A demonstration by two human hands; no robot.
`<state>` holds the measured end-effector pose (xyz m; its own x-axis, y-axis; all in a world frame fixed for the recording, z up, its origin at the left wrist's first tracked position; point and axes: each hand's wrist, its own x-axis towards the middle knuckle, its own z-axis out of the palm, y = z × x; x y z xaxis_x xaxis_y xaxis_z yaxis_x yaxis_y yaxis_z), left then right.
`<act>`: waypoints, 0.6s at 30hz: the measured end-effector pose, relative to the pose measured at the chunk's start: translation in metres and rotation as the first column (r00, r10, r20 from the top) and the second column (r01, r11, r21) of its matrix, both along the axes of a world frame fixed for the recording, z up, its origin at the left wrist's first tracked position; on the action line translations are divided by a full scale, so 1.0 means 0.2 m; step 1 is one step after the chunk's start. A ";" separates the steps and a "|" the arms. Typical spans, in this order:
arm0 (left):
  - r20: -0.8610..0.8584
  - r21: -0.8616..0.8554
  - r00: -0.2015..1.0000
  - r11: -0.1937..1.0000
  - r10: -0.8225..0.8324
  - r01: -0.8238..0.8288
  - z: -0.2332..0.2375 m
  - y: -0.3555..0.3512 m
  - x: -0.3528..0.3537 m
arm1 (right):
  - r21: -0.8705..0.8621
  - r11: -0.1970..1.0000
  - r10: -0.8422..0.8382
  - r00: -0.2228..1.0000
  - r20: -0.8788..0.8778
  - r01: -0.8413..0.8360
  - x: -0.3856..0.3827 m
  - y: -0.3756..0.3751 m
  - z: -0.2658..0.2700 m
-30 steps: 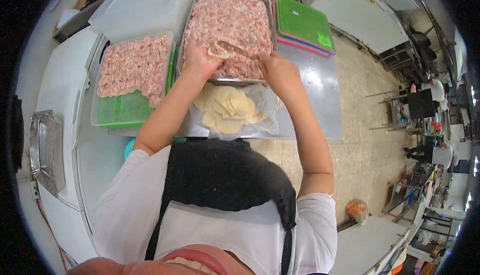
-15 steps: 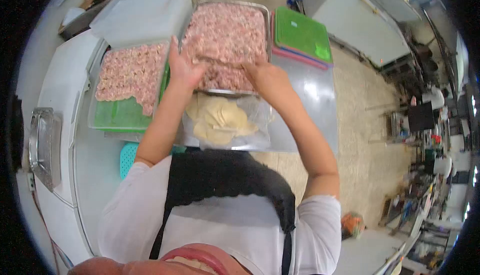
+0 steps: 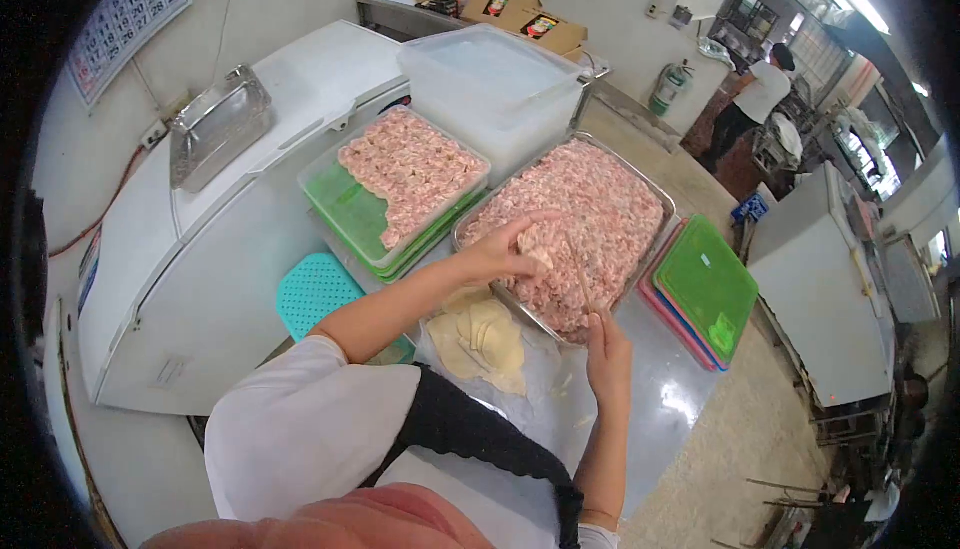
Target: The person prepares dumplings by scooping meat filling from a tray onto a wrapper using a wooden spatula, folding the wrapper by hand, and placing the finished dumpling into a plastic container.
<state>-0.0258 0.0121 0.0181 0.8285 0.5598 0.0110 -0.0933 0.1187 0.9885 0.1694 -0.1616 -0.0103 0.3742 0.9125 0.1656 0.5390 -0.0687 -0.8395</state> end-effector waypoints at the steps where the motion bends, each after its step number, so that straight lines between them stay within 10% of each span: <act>1: -0.012 0.322 0.996 0.944 0.085 -0.076 -0.02 0.00 0.01 | -0.021 0.999 0.034 0.999 0.020 -0.034 0.02 -0.02 -0.01; 7: -0.242 0.769 0.935 0.639 0.259 0.022 -0.08 -0.02 0.07 | 0.106 0.981 0.156 0.984 0.083 -0.164 0.03 -0.08 -0.03; 11: -0.127 0.699 0.992 0.710 0.009 0.083 -0.07 -0.07 0.12 | 0.064 0.981 0.184 0.982 0.030 -0.186 0.09 -0.13 0.01; 13: 0.011 0.723 0.956 0.658 0.294 -0.211 -0.05 -0.16 0.16 | 0.028 0.984 0.177 0.984 -0.024 -0.177 0.11 -0.19 0.07; 18: -0.158 0.632 0.987 0.769 0.005 0.098 -0.07 -0.16 0.20 | 0.148 0.978 0.137 0.988 0.068 -0.145 0.14 -0.24 0.00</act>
<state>0.0139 -0.0196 0.0045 0.8741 0.4272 0.2310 0.0428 -0.5415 0.8396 0.1970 -0.2102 -0.0107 0.2294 0.9180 0.3236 0.5819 0.1372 -0.8016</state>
